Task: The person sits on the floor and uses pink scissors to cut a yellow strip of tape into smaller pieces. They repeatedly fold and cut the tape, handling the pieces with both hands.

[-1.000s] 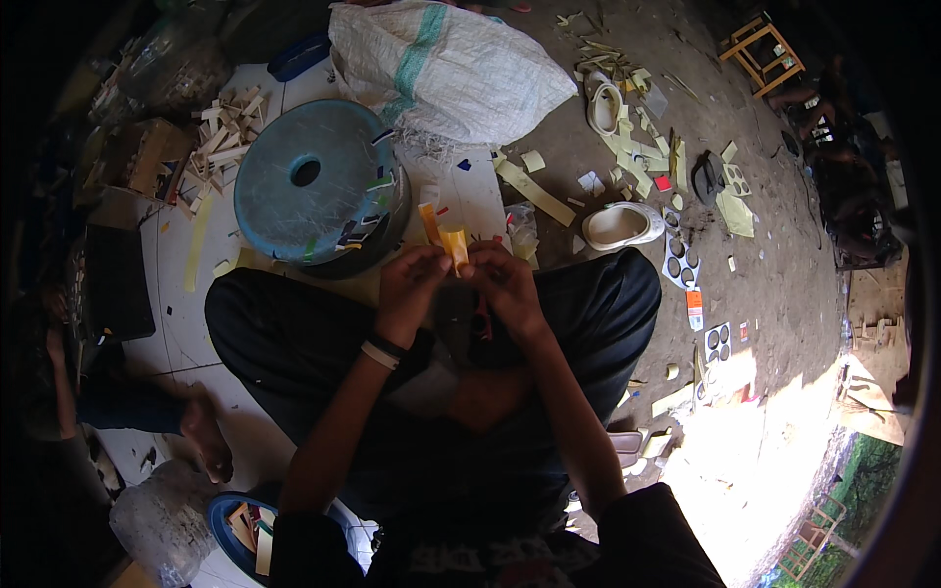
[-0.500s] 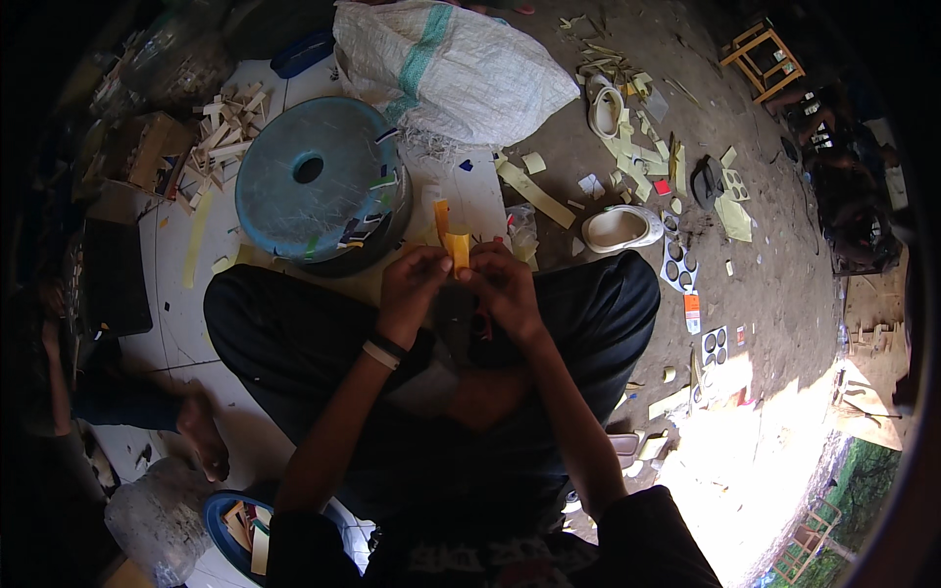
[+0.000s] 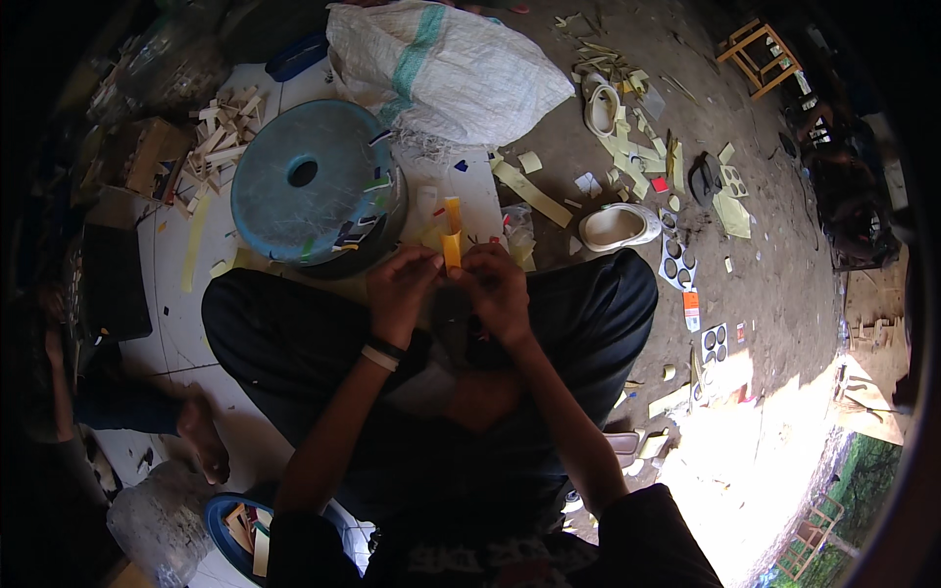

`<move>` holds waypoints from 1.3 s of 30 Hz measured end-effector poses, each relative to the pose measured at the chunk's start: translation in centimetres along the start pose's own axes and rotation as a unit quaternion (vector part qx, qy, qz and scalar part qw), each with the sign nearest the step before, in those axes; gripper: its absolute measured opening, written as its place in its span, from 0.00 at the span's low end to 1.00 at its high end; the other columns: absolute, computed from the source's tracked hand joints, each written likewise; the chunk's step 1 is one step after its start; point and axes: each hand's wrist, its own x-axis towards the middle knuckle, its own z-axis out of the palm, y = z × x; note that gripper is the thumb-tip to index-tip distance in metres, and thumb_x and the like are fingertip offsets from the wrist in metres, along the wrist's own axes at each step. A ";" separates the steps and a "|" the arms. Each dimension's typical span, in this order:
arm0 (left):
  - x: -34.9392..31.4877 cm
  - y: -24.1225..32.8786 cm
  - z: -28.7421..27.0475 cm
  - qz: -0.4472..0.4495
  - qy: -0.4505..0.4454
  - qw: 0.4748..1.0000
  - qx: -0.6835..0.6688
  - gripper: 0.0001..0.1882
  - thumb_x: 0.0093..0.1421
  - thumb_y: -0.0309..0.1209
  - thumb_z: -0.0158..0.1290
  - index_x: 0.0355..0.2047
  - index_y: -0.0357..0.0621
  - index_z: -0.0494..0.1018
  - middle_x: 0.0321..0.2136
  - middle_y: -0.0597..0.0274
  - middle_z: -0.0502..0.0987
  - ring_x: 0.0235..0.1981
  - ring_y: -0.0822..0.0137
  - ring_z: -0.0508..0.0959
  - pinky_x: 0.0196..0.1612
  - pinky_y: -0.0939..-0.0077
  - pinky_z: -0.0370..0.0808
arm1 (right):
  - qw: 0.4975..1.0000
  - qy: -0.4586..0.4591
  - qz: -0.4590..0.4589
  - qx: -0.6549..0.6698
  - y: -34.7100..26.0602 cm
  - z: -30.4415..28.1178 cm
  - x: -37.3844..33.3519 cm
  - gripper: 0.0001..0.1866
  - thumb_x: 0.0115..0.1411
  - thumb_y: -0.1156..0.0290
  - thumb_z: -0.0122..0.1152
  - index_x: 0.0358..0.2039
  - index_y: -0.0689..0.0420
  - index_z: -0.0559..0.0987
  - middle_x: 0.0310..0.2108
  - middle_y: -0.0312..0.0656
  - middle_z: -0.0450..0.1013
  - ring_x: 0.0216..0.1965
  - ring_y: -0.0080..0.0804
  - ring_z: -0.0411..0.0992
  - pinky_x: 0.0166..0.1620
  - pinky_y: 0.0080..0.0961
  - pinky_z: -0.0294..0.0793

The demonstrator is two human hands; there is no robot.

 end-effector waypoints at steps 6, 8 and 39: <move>-0.4 0.7 0.7 0.004 -0.023 0.999 -0.035 0.11 0.66 0.28 0.59 0.45 0.32 0.79 0.38 0.63 0.82 0.39 0.72 0.82 0.46 0.78 0.80 | 0.999 0.021 -0.009 -0.032 -0.3 0.3 -0.2 0.09 0.54 0.74 0.74 0.33 0.61 0.82 0.38 0.40 0.75 0.40 0.29 0.76 0.42 0.25 0.73; -0.5 0.8 0.7 0.001 -0.013 1.000 0.006 0.12 0.66 0.28 0.59 0.45 0.31 0.79 0.39 0.62 0.82 0.39 0.73 0.81 0.45 0.79 0.80 | 0.998 0.031 -0.024 -0.045 -0.5 0.4 -0.2 0.08 0.56 0.73 0.72 0.32 0.61 0.82 0.38 0.36 0.75 0.37 0.22 0.75 0.37 0.20 0.72; -1.0 0.8 1.1 0.144 0.047 0.975 0.163 0.08 0.61 0.28 0.63 0.38 0.36 0.83 0.31 0.64 0.85 0.31 0.78 0.80 0.37 0.81 0.74 | 0.999 0.011 -0.003 -0.039 0.3 0.5 -0.5 0.08 0.56 0.73 0.73 0.33 0.61 0.82 0.38 0.39 0.76 0.40 0.26 0.76 0.43 0.22 0.73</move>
